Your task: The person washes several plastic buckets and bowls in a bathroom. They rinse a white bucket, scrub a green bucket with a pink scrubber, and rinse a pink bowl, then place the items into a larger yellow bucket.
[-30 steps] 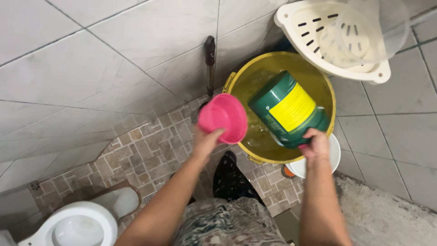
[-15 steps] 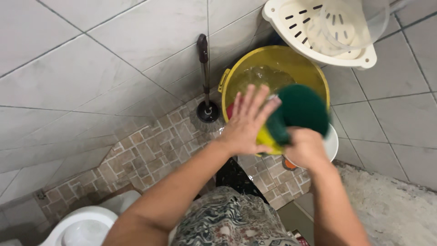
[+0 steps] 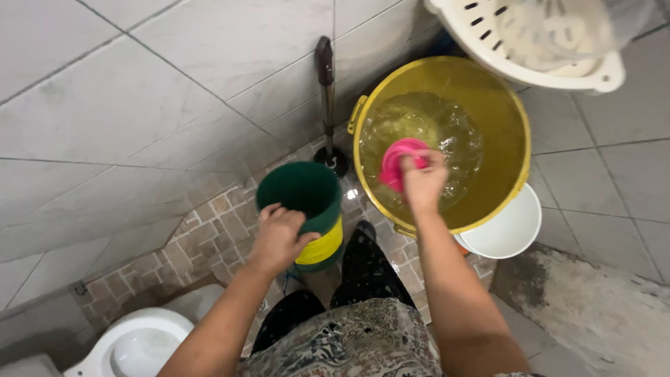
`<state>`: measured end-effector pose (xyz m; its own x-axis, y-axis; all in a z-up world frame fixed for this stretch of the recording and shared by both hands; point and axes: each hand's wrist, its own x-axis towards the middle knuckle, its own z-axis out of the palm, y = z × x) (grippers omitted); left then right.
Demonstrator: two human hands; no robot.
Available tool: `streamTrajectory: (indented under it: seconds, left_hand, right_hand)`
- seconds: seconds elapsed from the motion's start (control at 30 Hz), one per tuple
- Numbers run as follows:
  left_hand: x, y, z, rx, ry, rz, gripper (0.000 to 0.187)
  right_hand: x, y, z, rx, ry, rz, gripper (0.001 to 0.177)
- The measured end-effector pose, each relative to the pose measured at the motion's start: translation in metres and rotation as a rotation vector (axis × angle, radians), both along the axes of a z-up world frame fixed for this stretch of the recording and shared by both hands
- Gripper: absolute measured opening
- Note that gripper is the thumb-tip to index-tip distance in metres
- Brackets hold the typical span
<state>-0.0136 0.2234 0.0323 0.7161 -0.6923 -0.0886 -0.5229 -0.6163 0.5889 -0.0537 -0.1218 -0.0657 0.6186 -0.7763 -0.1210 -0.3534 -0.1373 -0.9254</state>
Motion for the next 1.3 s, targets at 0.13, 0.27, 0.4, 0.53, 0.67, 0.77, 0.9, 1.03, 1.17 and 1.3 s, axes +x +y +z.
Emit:
streamTrajectory:
  seconds: [0.13, 0.27, 0.4, 0.53, 0.67, 0.77, 0.9, 1.03, 1.17, 1.3]
  left_hand:
    - [-0.002, 0.020, -0.029, 0.033, 0.013, 0.251, 0.048]
    - [-0.001, 0.025, -0.055, 0.067, 0.075, 0.426, 0.055]
    - [0.000, 0.019, -0.078, 0.054, 0.085, 0.547, 0.056]
    - [0.001, 0.016, -0.096, -0.011, 0.147, 0.628, 0.055]
    - [0.001, 0.011, -0.104, -0.057, -0.006, 0.607, 0.049]
    - [-0.001, 0.010, -0.102, -0.066, -0.010, 0.623, 0.045]
    - [-0.009, 0.005, -0.093, -0.067, 0.068, 0.667, 0.043]
    - [-0.015, 0.006, -0.077, -0.125, 0.116, 0.698, 0.036]
    - [-0.017, 0.008, -0.060, 0.044, 0.162, 0.648, 0.038]
    - [-0.021, 0.002, -0.036, 0.095, 0.146, 0.565, 0.041]
  right_hand:
    - [-0.017, -0.057, -0.097, 0.072, 0.492, -0.452, 0.067]
    - [-0.030, -0.069, -0.165, 0.752, 0.551, -0.640, 0.060]
    - [-0.030, -0.073, -0.219, 1.160, 0.371, -0.737, 0.047]
    - [-0.008, -0.092, -0.254, 0.722, 0.512, -0.651, 0.043]
    - [-0.015, -0.109, -0.240, 0.021, 0.683, -0.294, 0.086]
    - [-0.034, -0.103, -0.222, -0.597, 0.933, 0.182, 0.106]
    - [-0.052, -0.085, -0.220, -0.519, 1.099, 0.445, 0.112]
    - [-0.066, -0.084, -0.214, -0.075, 0.817, 0.194, 0.087]
    - [-0.084, -0.082, -0.166, 0.452, 0.338, -0.119, 0.060]
    - [-0.079, -0.064, -0.076, 0.614, 0.094, -0.085, 0.051]
